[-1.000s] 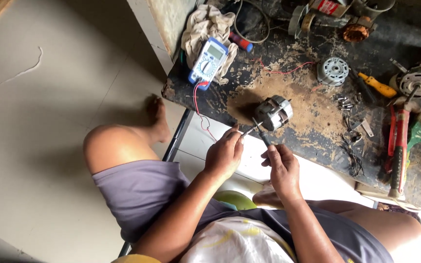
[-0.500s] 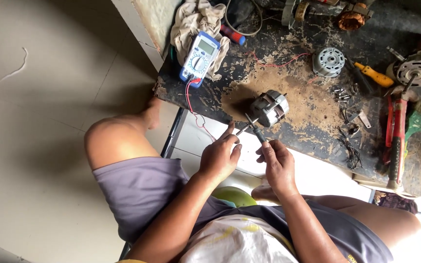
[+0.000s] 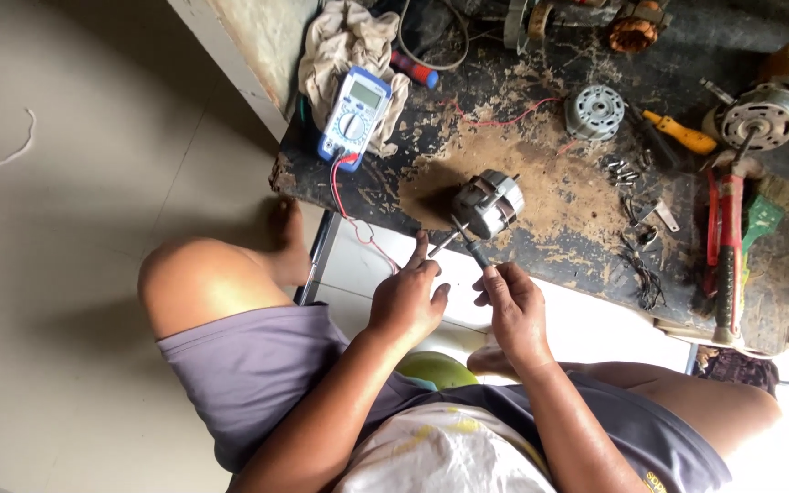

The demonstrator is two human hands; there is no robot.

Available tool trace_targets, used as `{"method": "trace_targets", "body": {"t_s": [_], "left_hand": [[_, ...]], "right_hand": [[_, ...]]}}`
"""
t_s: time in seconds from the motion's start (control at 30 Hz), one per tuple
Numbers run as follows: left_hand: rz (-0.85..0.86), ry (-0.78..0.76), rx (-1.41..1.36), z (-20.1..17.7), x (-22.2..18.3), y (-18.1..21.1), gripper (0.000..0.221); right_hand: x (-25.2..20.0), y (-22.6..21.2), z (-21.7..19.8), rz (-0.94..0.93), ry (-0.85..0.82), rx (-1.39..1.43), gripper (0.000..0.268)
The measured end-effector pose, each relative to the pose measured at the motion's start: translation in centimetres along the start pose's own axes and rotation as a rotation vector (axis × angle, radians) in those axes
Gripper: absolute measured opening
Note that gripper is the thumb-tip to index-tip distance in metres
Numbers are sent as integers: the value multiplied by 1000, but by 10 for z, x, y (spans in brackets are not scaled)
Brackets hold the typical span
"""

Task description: The person is using a screwdriver to adjust or disassemble a small electric motor on a workbench.

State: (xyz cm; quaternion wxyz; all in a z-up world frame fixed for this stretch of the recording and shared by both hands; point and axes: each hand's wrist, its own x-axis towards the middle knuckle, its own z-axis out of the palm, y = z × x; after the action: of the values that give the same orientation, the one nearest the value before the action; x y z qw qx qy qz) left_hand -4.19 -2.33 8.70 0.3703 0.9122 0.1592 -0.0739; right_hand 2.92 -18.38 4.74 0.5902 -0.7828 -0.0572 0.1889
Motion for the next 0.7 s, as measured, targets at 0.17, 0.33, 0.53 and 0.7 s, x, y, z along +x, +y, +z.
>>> {"method": "trace_targets", "body": {"t_s": [0.17, 0.33, 0.53, 0.7], "left_hand": [[-13, 14, 31, 8, 2, -6, 27], [6, -29, 29, 18, 1, -18, 24], [15, -20, -5, -2, -6, -5, 25], [19, -26, -22, 1, -4, -10, 31]], "right_hand": [[1, -2, 4, 9, -45, -8, 31], [2, 5, 5, 15, -60, 15, 31], [-1, 1, 4, -2, -35, 26, 30], [-2, 11, -8, -48, -44, 0, 28]]}}
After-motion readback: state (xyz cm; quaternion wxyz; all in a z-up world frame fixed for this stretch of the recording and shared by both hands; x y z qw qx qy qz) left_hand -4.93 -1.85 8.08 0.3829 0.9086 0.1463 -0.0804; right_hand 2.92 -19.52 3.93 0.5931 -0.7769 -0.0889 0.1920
